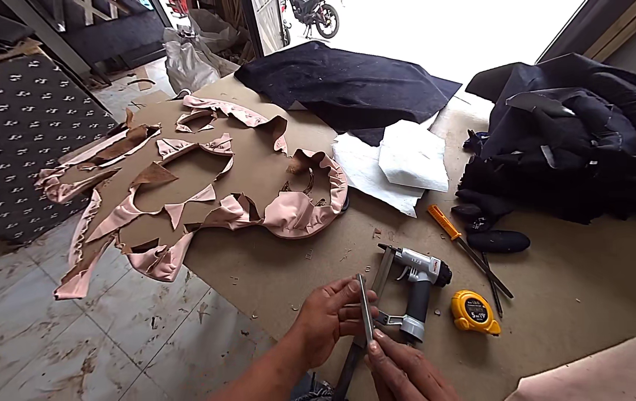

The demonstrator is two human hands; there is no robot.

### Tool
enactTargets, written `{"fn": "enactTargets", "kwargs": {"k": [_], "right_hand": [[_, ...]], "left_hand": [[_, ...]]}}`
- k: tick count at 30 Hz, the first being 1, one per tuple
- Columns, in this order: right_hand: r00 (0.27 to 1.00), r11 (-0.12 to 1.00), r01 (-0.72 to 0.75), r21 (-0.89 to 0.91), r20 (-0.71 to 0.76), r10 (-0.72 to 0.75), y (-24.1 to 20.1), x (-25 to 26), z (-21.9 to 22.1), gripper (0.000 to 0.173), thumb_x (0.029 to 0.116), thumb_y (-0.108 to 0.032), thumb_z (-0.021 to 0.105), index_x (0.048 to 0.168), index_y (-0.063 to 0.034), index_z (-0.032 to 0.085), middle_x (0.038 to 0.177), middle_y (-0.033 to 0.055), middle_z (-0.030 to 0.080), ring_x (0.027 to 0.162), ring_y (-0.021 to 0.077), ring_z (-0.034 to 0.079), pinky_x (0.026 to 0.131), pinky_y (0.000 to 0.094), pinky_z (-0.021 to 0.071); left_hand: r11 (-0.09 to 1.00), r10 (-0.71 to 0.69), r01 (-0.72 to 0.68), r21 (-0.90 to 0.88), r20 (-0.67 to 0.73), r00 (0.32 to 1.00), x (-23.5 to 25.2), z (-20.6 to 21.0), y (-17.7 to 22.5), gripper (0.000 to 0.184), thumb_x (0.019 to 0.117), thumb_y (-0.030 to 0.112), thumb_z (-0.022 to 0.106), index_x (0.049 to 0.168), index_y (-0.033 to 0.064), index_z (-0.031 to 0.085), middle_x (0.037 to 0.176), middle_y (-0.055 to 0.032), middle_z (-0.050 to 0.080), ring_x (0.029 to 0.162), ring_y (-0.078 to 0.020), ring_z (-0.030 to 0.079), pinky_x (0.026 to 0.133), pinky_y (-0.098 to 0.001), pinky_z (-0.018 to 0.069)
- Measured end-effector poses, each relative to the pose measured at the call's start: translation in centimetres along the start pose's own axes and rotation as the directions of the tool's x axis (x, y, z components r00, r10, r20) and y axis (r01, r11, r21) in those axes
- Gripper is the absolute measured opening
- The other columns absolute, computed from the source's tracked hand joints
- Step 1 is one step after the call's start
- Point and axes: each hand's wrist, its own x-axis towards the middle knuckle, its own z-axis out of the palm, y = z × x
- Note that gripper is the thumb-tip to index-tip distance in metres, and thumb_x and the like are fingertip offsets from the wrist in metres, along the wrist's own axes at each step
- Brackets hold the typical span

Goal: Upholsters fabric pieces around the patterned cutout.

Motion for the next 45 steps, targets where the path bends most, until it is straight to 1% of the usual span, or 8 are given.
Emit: {"fn": "enactTargets", "kwargs": {"k": [13,19,23,27,32,35,38,45], "right_hand": [[0.954,0.957,-0.248,0.149,-0.137,0.268,3.1,0.3,-7.9,0.018,0.0914,-0.003,0.072,0.108,-0.0079,0.075,0.109,0.0060,0.076,0.101,0.0175,0.074,0.088,0.0372,0.0643],[0.583,0.641,-0.765,0.067,-0.349,0.733,17.6,-5.8,-17.6,0.021,0.0981,-0.012,0.065,0.111,0.0045,0.070,0.084,0.0090,0.072,0.068,0.0156,0.071,0.066,0.0342,0.0646],[0.822,0.641,-0.563,-0.522,-0.275,0.499,15.2,-4.3,-17.3,0.037,0.0957,-0.036,0.070,0.121,-0.0098,0.075,0.129,0.0126,0.069,0.117,0.0225,0.066,0.096,0.0412,0.0542],[0.919,0.940,-0.340,-0.017,0.205,0.336,4.8,3.2,-6.7,0.048,0.0936,-0.038,0.076,0.134,-0.0129,0.068,0.135,0.0075,0.067,0.118,0.0205,0.067,0.092,0.0414,0.0628],[0.969,0.979,-0.145,-0.142,0.178,0.169,4.5,5.4,-1.2,0.028,0.1002,-0.035,0.066,0.122,-0.0200,0.076,0.105,-0.0056,0.075,0.095,0.0058,0.071,0.080,0.0276,0.0624],[0.941,0.966,-0.256,-0.039,0.217,0.258,7.4,7.3,-3.9,0.029,0.1020,-0.031,0.062,0.125,-0.0202,0.075,0.102,-0.0036,0.073,0.085,0.0067,0.069,0.072,0.0292,0.0621],[0.924,0.966,-0.257,0.014,0.297,0.241,10.2,10.7,-5.5,0.033,0.1068,-0.033,0.051,0.127,-0.0201,0.074,0.099,-0.0025,0.073,0.076,0.0097,0.068,0.064,0.0304,0.0614],[0.799,0.882,0.384,-0.272,0.578,-0.169,11.2,20.1,-5.7,0.025,0.1024,-0.035,0.053,0.116,-0.0320,0.074,0.104,-0.0127,0.071,0.100,0.0083,0.066,0.083,0.0319,0.0577]], "left_hand": [[0.954,0.252,-0.285,-0.090,-0.269,0.930,1.0,-2.3,4.3,0.035,0.1076,0.020,0.054,0.136,0.0001,0.058,0.112,-0.0242,0.072,0.092,-0.0345,0.075,0.084,-0.0466,0.0632],[0.963,0.255,-0.242,0.118,-0.111,0.960,0.3,-4.3,3.2,0.028,0.0996,0.011,0.067,0.122,-0.0039,0.063,0.115,-0.0252,0.069,0.102,-0.0401,0.072,0.088,-0.0556,0.0627],[0.964,0.252,-0.247,0.096,-0.050,0.966,0.0,-2.5,1.2,0.029,0.0971,0.013,0.071,0.119,-0.0040,0.063,0.112,-0.0223,0.068,0.098,-0.0360,0.072,0.086,-0.0534,0.0633],[0.973,0.223,-0.224,-0.060,-0.028,0.974,0.9,-0.4,-0.6,0.031,0.0983,0.010,0.069,0.122,-0.0070,0.058,0.114,-0.0265,0.068,0.100,-0.0382,0.072,0.091,-0.0537,0.0617],[0.962,0.246,-0.237,0.135,-0.053,0.968,1.2,-0.3,-1.0,0.035,0.0986,0.021,0.071,0.122,-0.0036,0.063,0.109,-0.0213,0.072,0.096,-0.0333,0.075,0.086,-0.0491,0.0646],[0.322,0.258,0.000,0.947,-0.087,0.962,-0.8,-0.6,-1.8,0.076,0.0786,0.077,0.069,0.122,0.0148,0.068,0.100,-0.0019,0.074,0.088,-0.0184,0.072,0.079,-0.0428,0.0620],[-0.132,0.039,0.153,0.979,-0.149,0.988,-0.9,2.0,-3.4,0.080,0.0781,0.057,0.078,0.134,0.0040,0.056,0.124,-0.0183,0.065,0.109,-0.0381,0.067,0.084,-0.0572,0.0579],[-0.218,0.180,0.180,0.959,-0.142,0.973,-0.5,2.2,-1.5,0.041,0.0923,0.013,0.061,0.131,0.0021,0.053,0.112,-0.0197,0.068,0.090,-0.0384,0.072,0.073,-0.0533,0.0593]]}}
